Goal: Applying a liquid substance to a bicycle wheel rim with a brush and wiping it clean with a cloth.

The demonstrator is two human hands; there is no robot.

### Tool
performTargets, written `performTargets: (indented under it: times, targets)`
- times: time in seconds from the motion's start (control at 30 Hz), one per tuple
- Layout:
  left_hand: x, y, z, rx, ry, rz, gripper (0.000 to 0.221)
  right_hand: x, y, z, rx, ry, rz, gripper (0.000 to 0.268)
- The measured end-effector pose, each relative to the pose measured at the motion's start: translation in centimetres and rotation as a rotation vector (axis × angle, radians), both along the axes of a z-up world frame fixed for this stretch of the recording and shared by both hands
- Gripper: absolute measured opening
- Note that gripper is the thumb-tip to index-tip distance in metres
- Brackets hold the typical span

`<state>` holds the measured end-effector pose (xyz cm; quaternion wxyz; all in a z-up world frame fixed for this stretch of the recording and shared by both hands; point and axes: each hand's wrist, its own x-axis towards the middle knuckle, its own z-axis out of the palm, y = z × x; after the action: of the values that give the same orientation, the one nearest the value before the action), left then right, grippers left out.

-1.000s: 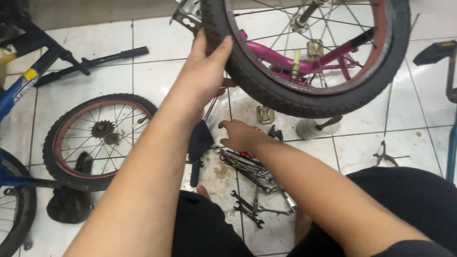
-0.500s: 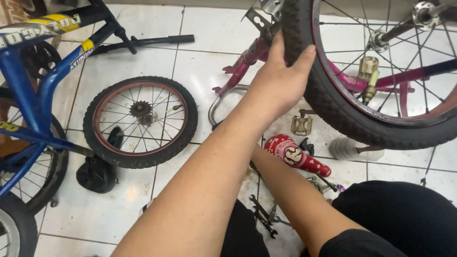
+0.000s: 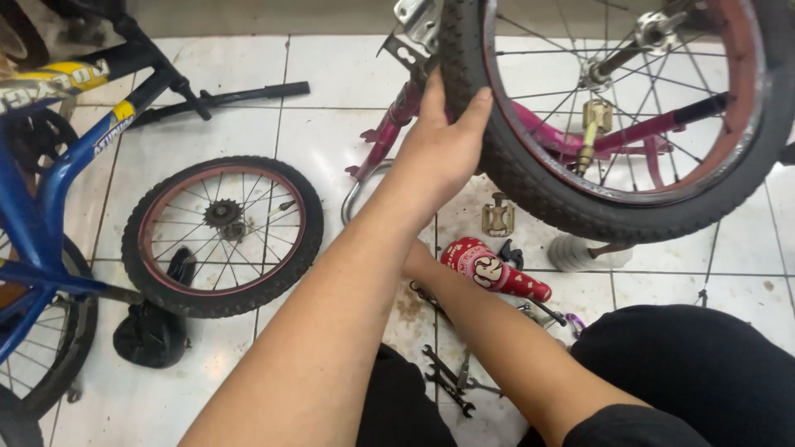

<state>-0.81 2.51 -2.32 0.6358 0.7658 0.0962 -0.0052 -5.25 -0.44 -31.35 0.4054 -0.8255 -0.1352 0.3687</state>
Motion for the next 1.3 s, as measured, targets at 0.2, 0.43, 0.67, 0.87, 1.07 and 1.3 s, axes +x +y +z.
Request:
performTargets:
  times: [0.2,0.43,0.67,0.87,1.07,1.3]
  targets:
    - [-1.3,-0.2,4.0,0.069,0.23,-0.088,0.083,1.5,-2.1,5.5,0.042,0.014,-0.065,0.066]
    - [-0.2,-0.2,3.1,0.128,0.235,-0.05,0.077,2.4,-6.8,16.9,-0.121,-0.197,0.324,0.048]
    - [-1.0,-1.5,4.8,0.044,0.274,0.018,0.076,1.9,-13.7,33.7,-0.313,-0.167,0.415,0.049]
    - [2.9,0.2,-0.8,0.174,0.33,-0.036,0.092,2.3,-18.1,40.0,0.244,0.017,-0.441,0.057]
    - [-0.5,-1.8,4.4,-0.07,0.26,0.068,0.069,6.9,-25.5,40.0,0.877,0.057,-0.829,0.028]
    - [-0.1,-1.9,3.5,-0.027,0.26,0.079,0.058,9.0,-29.1,40.0,1.258,-0.314,-0.964,0.037]
